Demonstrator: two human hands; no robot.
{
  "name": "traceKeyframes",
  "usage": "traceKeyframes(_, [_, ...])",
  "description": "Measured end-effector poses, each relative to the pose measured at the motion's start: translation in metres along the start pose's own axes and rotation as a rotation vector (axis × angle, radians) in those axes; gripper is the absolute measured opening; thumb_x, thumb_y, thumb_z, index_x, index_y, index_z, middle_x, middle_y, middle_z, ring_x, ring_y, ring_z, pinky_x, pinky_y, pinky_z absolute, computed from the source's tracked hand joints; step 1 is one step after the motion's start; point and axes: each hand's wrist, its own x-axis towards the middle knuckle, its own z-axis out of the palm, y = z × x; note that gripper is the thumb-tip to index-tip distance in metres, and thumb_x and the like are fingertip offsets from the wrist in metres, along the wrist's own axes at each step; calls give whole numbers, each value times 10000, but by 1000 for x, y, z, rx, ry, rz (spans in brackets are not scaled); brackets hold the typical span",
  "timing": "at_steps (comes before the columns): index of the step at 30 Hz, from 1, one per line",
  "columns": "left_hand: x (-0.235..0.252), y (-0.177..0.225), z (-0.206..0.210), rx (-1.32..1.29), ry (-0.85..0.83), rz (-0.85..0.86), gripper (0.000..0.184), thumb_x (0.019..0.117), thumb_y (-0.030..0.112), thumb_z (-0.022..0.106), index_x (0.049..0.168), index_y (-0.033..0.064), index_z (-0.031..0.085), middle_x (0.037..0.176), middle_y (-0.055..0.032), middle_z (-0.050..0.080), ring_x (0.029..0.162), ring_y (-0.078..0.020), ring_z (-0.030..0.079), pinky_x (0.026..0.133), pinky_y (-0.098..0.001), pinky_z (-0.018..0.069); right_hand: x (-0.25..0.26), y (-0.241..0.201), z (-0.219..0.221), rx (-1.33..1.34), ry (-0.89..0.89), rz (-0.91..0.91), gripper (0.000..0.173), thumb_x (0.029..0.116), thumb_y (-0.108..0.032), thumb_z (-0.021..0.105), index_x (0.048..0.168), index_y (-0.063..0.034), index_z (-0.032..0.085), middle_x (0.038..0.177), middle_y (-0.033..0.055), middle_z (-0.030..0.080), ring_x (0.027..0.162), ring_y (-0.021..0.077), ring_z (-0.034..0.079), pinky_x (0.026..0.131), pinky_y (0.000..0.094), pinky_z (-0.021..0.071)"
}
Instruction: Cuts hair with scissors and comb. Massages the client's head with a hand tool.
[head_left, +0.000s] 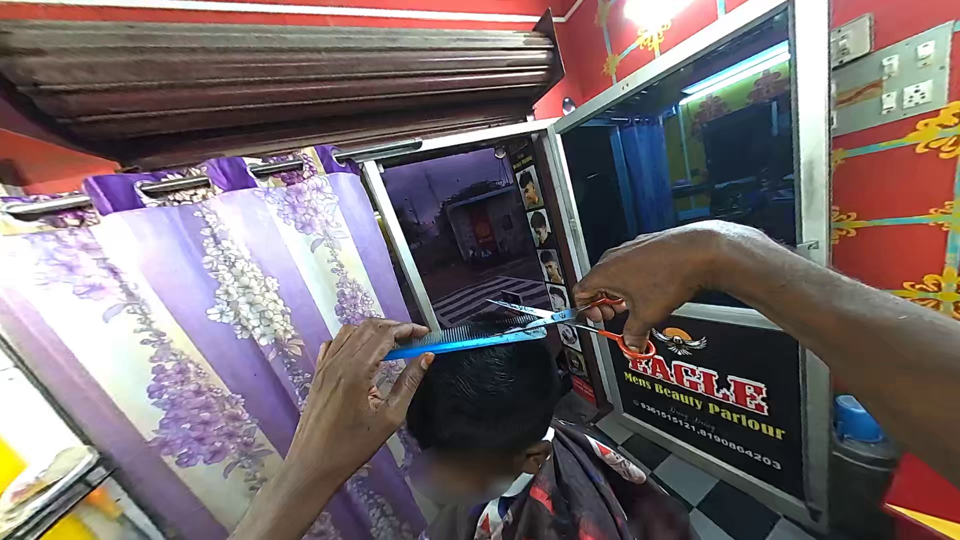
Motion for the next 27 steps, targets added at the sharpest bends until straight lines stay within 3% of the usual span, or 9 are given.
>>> traceKeyframes(4, [0, -1, 1, -22, 26, 11, 416, 956, 500, 568, 1214, 212, 722, 1170, 55, 671, 1083, -155, 602, 864, -471, 452, 9, -7, 4, -48, 6, -35, 350, 815, -324, 871, 1023, -112, 687, 803, 1, 641, 729, 130, 616, 675, 365, 502])
traceKeyframes(11, [1, 0, -1, 0, 24, 7, 418, 963, 489, 564, 1212, 194, 724, 1174, 41, 680, 1094, -169, 611, 876, -474, 462, 4, -15, 2, -169, 93, -2, 167, 921, -120, 726, 1085, -139, 705, 890, 37, 672, 831, 208, 651, 714, 434, 520])
traceKeyframes(13, [-3, -2, -2, 26, 13, -89, 421, 976, 510, 531, 1178, 198, 730, 1104, 48, 693, 1029, -156, 636, 845, -446, 497, -4, -11, 4, -160, 112, 41, 199, 920, -102, 723, 1109, -165, 716, 875, 27, 675, 817, 206, 652, 709, 436, 521])
traceKeyframes(17, [-25, -15, -7, -87, 28, -367, 398, 984, 497, 537, 1147, 185, 724, 1036, 38, 691, 881, -100, 645, 717, -354, 527, -22, 17, 34, -70, 315, 151, 160, 870, -192, 792, 996, -241, 706, 786, -42, 662, 720, 161, 638, 645, 444, 519])
traceKeyframes(19, [-42, -6, -13, -143, 87, -199, 361, 1000, 410, 548, 1165, 133, 709, 1055, -1, 684, 908, -77, 624, 728, -267, 512, -31, 32, 57, -55, 416, 217, 223, 872, -203, 799, 1063, -263, 702, 917, -48, 700, 825, 172, 670, 723, 465, 537])
traceKeyframes(20, [-50, 1, -19, -141, 59, -30, 344, 1009, 390, 565, 1181, 125, 699, 1090, -39, 689, 998, -118, 628, 831, -302, 516, -34, 37, 68, -52, 466, 252, 218, 891, -164, 770, 1071, -267, 706, 932, -43, 713, 831, 183, 681, 724, 469, 538])
traceKeyframes(22, [-54, 18, -31, -35, -81, 242, 321, 1019, 462, 571, 1259, 262, 645, 1145, -12, 665, 1100, -170, 588, 959, -371, 414, -36, 46, 86, -38, 514, 279, 208, 896, -163, 763, 1069, -264, 707, 930, -46, 714, 828, 180, 683, 703, 458, 540])
traceKeyframes(24, [-45, 31, -31, 54, -148, 318, 330, 1019, 480, 560, 1292, 308, 630, 1154, 2, 656, 1083, -186, 574, 922, -400, 386, -34, 50, 94, 26, 496, 236, 204, 879, -210, 801, 1053, -254, 704, 944, -56, 709, 842, 165, 679, 717, 455, 550])
traceKeyframes(27, [-16, 25, -19, 41, -71, 248, 339, 1000, 473, 544, 1182, 252, 725, 1111, 15, 703, 995, -163, 625, 807, -411, 452, -27, 43, 90, 78, 436, 157, 158, 910, -140, 746, 1021, -245, 704, 848, -50, 708, 765, 154, 675, 695, 443, 550])
